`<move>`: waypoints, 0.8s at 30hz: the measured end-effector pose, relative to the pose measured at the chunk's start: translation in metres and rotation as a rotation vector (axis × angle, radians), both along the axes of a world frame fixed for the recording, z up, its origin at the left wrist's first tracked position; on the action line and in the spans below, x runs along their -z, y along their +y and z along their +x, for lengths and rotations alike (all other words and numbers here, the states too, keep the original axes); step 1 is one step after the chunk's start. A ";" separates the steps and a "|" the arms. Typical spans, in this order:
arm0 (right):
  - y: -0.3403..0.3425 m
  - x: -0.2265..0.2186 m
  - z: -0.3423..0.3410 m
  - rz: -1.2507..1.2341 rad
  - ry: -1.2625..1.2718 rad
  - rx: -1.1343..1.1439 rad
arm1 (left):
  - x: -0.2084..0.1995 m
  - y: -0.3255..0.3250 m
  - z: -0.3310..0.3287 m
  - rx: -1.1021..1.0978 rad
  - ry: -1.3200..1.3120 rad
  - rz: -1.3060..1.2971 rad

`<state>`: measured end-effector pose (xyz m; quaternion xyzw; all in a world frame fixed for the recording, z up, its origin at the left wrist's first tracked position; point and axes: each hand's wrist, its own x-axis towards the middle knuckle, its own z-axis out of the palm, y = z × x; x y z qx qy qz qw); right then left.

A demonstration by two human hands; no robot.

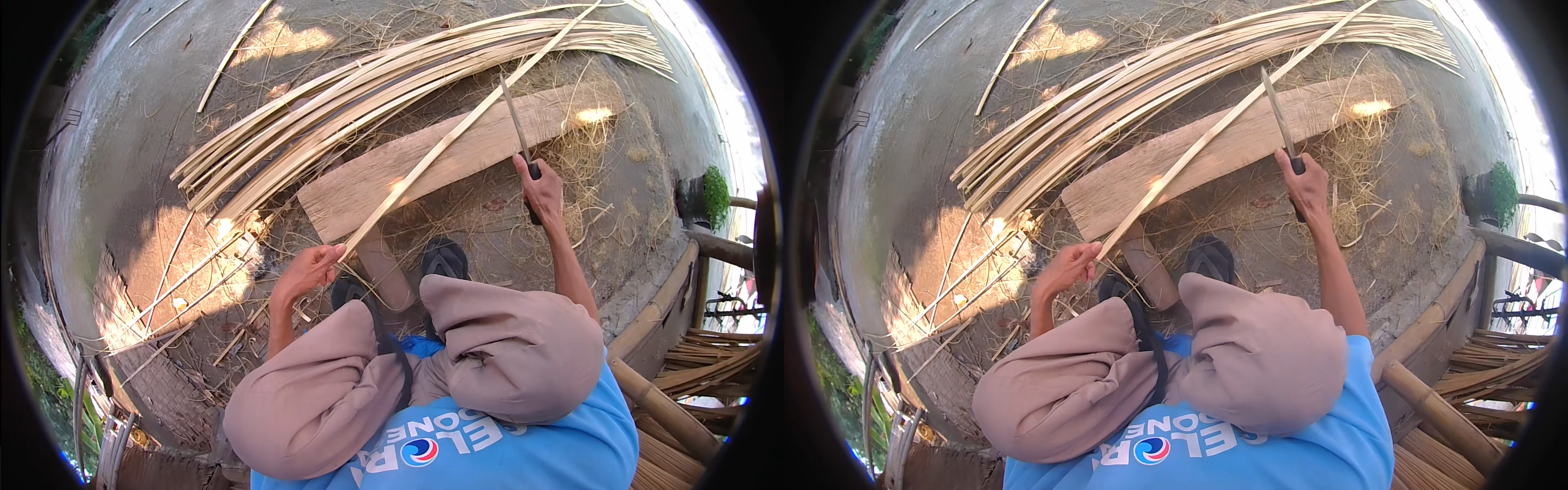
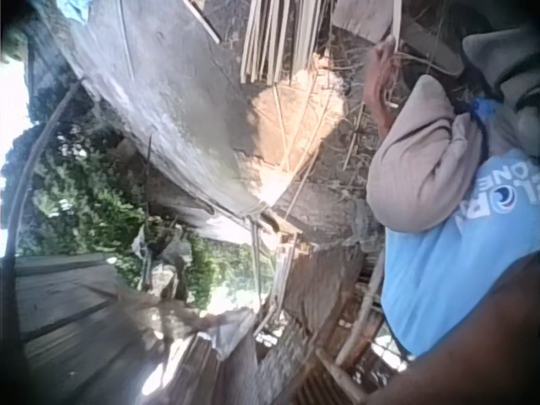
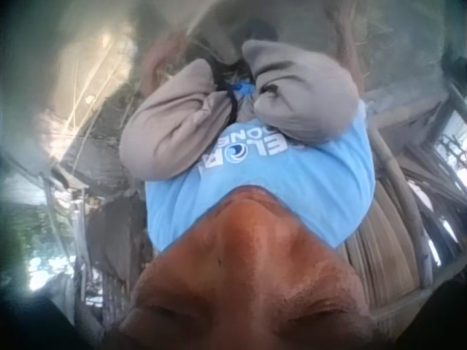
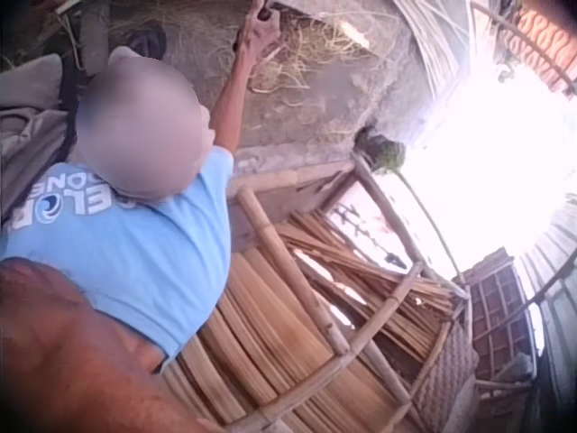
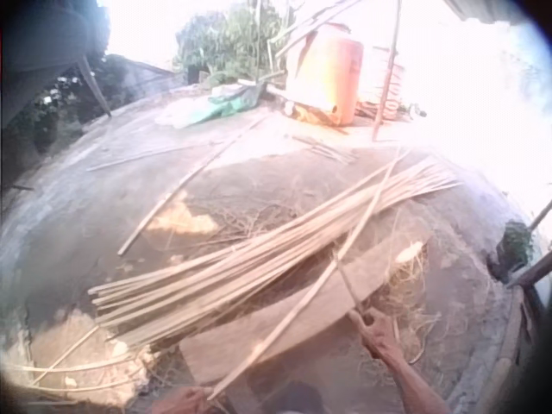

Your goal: The person sits on the ground and uses a knife to split long bamboo strips into thinner slivers on a wooden board. The person repeatedly shaves the bamboo and places the finished slivers into a pile.

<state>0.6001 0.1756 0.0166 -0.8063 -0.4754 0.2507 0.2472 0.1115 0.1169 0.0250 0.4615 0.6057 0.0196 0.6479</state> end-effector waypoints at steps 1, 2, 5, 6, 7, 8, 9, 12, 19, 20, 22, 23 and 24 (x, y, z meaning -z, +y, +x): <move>-0.021 0.004 -0.015 0.016 -0.003 -0.096 | -0.023 0.012 -0.012 0.053 0.079 0.074; -0.041 0.006 -0.034 -0.009 0.094 -0.163 | -0.047 0.022 -0.024 0.104 0.158 0.140; -0.088 0.003 -0.082 -0.102 0.303 -0.381 | -0.129 0.079 -0.023 0.105 0.280 0.460; -0.099 0.010 -0.095 -0.065 0.350 -0.499 | -0.153 0.101 -0.016 0.146 0.342 0.561; -0.107 0.012 -0.106 -0.028 0.381 -0.604 | -0.174 0.124 0.005 0.244 0.363 0.625; -0.111 0.004 -0.122 -0.110 0.418 -0.676 | -0.187 0.137 0.028 0.328 0.405 0.679; -0.112 -0.016 -0.137 -0.191 0.443 -0.749 | -0.177 0.155 0.042 0.431 0.381 0.713; -0.113 -0.051 -0.159 -0.186 0.511 -0.851 | -0.112 0.196 0.116 0.666 0.381 0.672; -0.108 -0.014 -0.164 -0.396 0.754 -0.856 | 0.078 0.173 0.296 0.156 0.528 1.044; -0.109 -0.007 -0.161 -0.369 0.738 -0.804 | 0.082 0.175 0.305 0.142 0.516 1.076; -0.104 0.009 -0.152 -0.373 0.727 -0.584 | 0.088 0.182 0.315 0.108 0.505 1.144; -0.099 0.012 -0.149 -0.390 0.764 -0.443 | 0.090 0.190 0.317 0.078 0.462 1.194; -0.093 0.015 -0.147 -0.407 0.797 -0.304 | 0.090 0.201 0.317 0.045 0.421 1.243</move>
